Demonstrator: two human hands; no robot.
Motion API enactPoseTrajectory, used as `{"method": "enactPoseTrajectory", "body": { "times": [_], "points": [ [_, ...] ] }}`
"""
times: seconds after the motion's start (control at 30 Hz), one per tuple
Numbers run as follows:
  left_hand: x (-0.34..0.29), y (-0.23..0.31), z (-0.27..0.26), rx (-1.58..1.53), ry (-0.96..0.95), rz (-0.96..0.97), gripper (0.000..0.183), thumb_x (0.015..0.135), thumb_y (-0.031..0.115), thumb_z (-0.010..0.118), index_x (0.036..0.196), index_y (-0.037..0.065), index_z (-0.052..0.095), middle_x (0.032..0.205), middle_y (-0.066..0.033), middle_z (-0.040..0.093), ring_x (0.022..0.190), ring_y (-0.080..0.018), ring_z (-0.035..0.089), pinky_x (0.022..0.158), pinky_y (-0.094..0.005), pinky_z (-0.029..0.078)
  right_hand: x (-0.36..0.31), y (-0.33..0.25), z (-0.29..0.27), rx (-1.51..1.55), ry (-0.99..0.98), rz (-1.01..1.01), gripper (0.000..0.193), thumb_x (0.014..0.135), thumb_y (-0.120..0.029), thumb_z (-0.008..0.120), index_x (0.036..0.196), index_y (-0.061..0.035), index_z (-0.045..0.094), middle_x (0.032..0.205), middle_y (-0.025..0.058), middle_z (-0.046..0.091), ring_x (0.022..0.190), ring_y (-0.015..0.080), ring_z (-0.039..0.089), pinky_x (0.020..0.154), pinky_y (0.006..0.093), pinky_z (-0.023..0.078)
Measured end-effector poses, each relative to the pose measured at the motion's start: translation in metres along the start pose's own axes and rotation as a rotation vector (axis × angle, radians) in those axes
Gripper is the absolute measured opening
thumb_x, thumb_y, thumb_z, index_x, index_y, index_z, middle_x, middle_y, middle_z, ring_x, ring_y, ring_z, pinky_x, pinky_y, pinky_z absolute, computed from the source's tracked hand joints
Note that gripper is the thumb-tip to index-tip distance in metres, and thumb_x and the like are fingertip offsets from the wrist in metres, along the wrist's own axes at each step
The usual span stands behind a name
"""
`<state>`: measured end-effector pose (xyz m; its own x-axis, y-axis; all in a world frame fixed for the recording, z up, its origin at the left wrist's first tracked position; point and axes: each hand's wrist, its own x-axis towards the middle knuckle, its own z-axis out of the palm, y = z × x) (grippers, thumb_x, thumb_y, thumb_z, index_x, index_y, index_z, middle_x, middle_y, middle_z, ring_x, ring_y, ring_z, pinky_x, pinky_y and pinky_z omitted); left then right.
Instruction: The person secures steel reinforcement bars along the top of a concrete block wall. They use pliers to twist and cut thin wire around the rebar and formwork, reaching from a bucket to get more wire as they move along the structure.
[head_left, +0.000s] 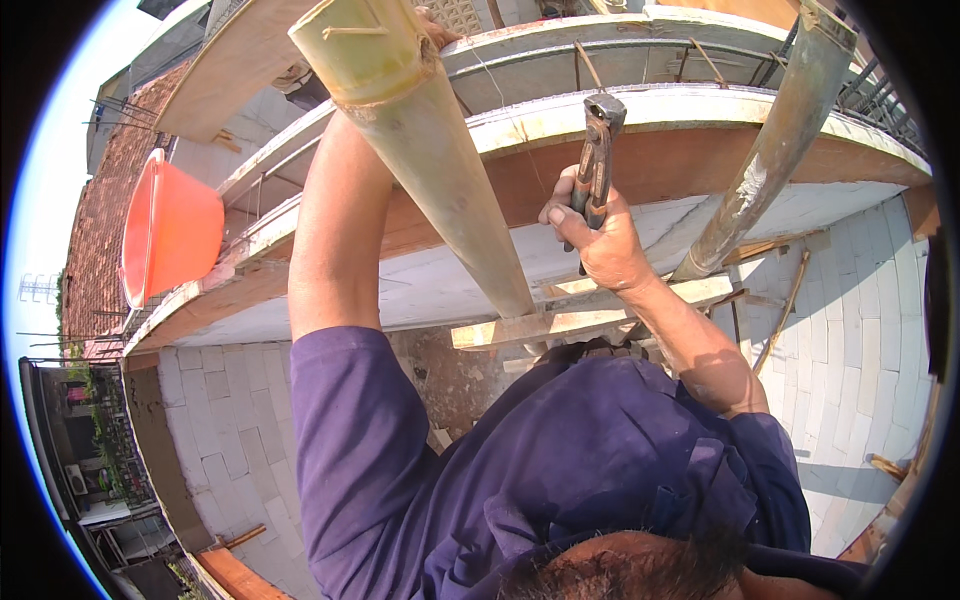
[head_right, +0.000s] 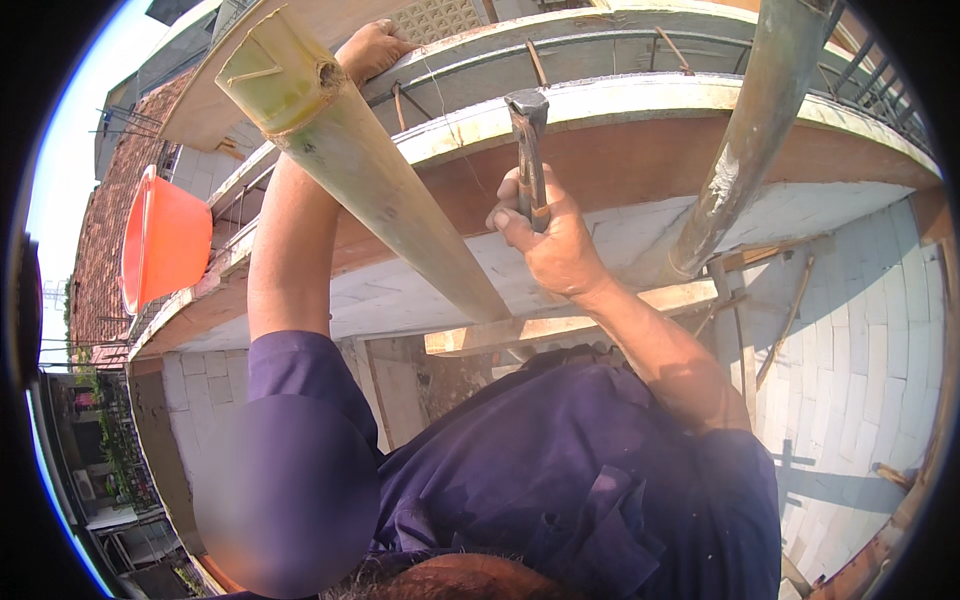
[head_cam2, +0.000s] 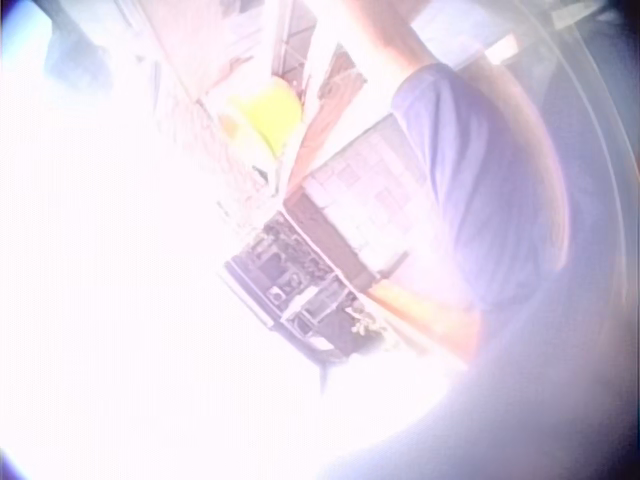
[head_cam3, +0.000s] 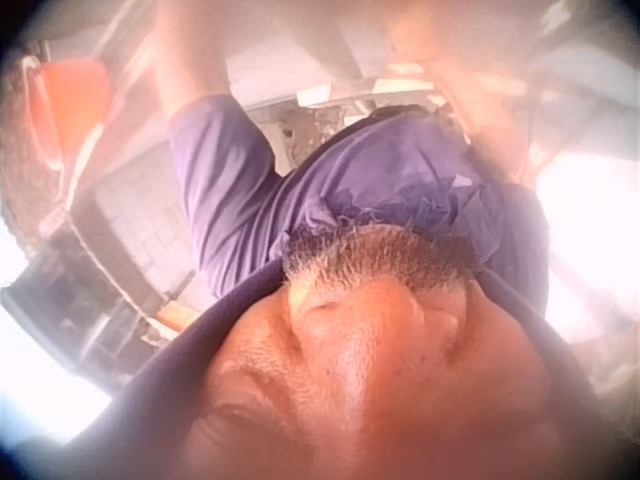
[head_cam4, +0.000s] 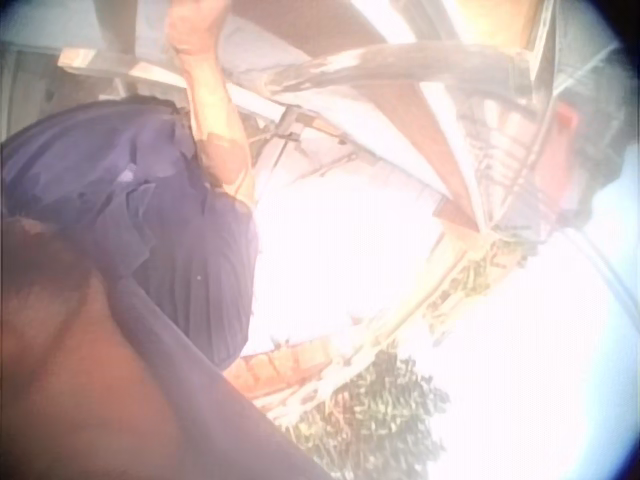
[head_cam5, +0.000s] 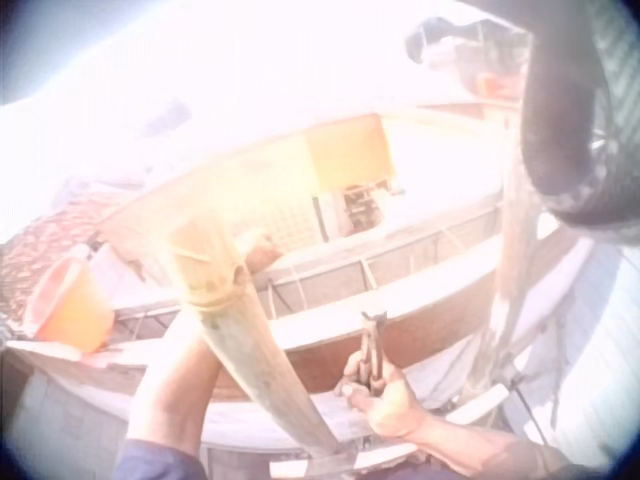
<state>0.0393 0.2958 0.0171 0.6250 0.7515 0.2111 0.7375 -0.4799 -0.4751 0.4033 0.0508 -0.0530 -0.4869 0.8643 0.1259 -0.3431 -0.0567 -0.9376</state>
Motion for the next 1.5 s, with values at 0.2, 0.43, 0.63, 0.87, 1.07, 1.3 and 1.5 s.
{"method": "enactPoseTrajectory", "body": {
  "times": [0.2,0.43,0.63,0.87,1.07,1.3,1.5],
  "points": [
    [0.026,0.069,-0.104,-0.534,-0.117,-0.566,0.049,0.089,0.051,0.074,0.097,0.003,0.077,0.083,-0.0144,0.073,0.080,-0.0250,0.071,0.074,-0.0404,0.053,0.005,0.013,-0.011,-0.110,0.044,-0.171,0.019,0.097,-0.004,0.065,0.113,-0.0034,0.054,0.098,0.0030,0.056,0.086,0.0119,0.060,0.082,0.0307,0.050],
    [0.019,0.091,-0.125,-0.670,-0.257,-0.708,0.068,0.093,0.063,0.064,0.102,-0.003,0.077,0.086,-0.0167,0.075,0.089,-0.0276,0.072,0.081,-0.0411,0.054,0.011,0.024,-0.017,-0.179,0.054,-0.298,0.016,0.098,-0.008,0.065,0.111,-0.0035,0.056,0.100,0.0025,0.053,0.092,0.0123,0.059,0.080,0.0313,0.049],
    [0.021,0.083,-0.128,-0.949,-0.434,-0.548,0.068,0.094,0.062,0.065,0.109,-0.003,0.077,0.091,-0.0154,0.076,0.090,-0.0227,0.070,0.081,-0.0401,0.055,0.012,0.011,-0.017,-0.450,0.081,-0.299,0.014,0.098,-0.010,0.066,0.109,-0.0042,0.058,0.094,0.0040,0.056,0.090,0.0126,0.062,0.079,0.0311,0.051],
    [0.022,0.067,-0.107,-1.039,-0.496,-0.560,0.072,0.094,0.062,0.064,0.120,-0.005,0.071,0.111,-0.0167,0.073,0.108,-0.0228,0.064,0.099,-0.0351,0.046,0.009,0.010,-0.024,-0.502,0.041,-0.308,0.024,0.101,-0.017,0.064,0.118,-0.0058,0.053,0.094,0.0052,0.066,0.087,0.0158,0.066,0.074,0.0327,0.052],
    [0.013,0.070,-0.111,-1.067,-0.441,-0.560,0.082,0.092,0.065,0.063,0.127,-0.008,0.066,0.120,-0.0204,0.070,0.117,-0.0283,0.060,0.108,-0.0381,0.040,0.014,0.013,-0.019,-0.538,0.044,-0.324,0.026,0.100,-0.021,0.066,0.116,-0.0061,0.053,0.090,0.0065,0.064,0.078,0.0183,0.062,0.072,0.0364,0.050],
    [-0.013,0.084,-0.121,-1.069,-0.414,-0.648,0.076,0.091,0.063,0.064,0.124,-0.005,0.069,0.112,-0.0195,0.073,0.111,-0.0286,0.064,0.100,-0.0388,0.047,0.012,0.042,-0.025,-0.380,0.038,-0.313,0.017,0.100,-0.003,0.061,0.114,-0.0035,0.052,0.095,0.0049,0.063,0.085,0.0109,0.060,0.078,0.0267,0.051],
    [0.014,0.091,-0.091,-0.977,-0.311,-0.629,0.069,0.090,0.059,0.065,0.119,-0.003,0.070,0.109,-0.0186,0.073,0.108,-0.0295,0.066,0.097,-0.0399,0.048,0.003,0.022,-0.023,-0.271,0.114,-0.213,0.020,0.100,-0.009,0.064,0.116,-0.0051,0.052,0.096,0.0012,0.059,0.085,0.0085,0.056,0.077,0.0261,0.047]
  ]
}}
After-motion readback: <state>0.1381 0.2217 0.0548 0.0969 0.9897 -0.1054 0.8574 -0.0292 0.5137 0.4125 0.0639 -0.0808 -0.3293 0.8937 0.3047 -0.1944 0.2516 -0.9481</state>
